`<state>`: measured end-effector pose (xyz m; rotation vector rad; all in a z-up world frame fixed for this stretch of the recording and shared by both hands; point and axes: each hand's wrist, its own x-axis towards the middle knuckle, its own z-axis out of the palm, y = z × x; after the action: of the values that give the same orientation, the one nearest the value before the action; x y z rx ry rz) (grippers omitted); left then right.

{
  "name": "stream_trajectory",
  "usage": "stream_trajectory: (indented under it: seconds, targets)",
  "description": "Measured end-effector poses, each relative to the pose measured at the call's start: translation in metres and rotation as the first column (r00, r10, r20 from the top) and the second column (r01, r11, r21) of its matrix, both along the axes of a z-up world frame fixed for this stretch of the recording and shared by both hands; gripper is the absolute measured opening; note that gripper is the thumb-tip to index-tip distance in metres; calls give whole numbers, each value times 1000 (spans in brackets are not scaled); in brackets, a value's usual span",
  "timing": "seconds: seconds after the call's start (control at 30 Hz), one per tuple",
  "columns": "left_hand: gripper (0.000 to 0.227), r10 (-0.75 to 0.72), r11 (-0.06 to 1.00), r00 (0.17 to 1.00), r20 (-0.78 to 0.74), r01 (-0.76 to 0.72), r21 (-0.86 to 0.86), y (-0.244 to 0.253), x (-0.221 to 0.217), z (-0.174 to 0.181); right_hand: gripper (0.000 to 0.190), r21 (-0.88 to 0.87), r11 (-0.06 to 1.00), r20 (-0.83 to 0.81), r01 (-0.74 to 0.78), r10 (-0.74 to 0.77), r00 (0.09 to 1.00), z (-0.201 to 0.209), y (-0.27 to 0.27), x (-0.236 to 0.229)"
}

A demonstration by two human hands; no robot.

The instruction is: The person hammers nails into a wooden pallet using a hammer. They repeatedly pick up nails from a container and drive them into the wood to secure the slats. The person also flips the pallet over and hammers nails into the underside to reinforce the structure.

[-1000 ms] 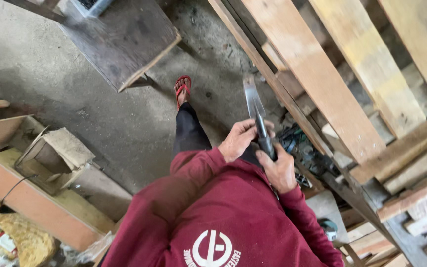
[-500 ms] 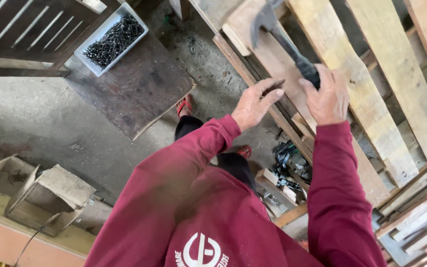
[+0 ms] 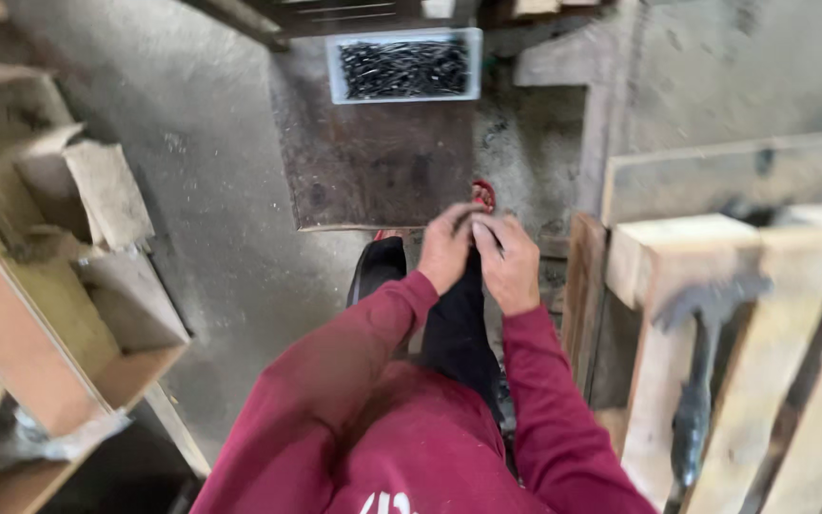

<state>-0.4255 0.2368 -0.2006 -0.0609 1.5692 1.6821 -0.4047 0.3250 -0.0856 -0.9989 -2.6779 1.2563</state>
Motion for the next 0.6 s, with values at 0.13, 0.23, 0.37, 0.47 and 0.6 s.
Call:
stream_trajectory:
  seconds: [0.13,0.23,0.37,0.47,0.6]
  targets:
    - [25,290,953,957,-15,-290,-82,-11,-63,-63,15,-125,980,24,-152,156,987,-113,23,-78]
    - [26,398,890,910,-120,-414,-192,-13,-97,-113,20,-44,926,-121,-374,367,922,-196,38,-132]
    - [28,543,778,809,-225,-586,-229,8,-140,-176,46,95,869,36,-486,485,874,-285,45,-188]
    - [30,459,749,815,-354,-569,-340,14,-167,-211,60,251,829,111,-500,488,866,-327,35,-208]
    - [35,257,782,775,-577,-518,-347,13,-191,-238,50,348,764,240,-543,488,839,-340,21,-208]
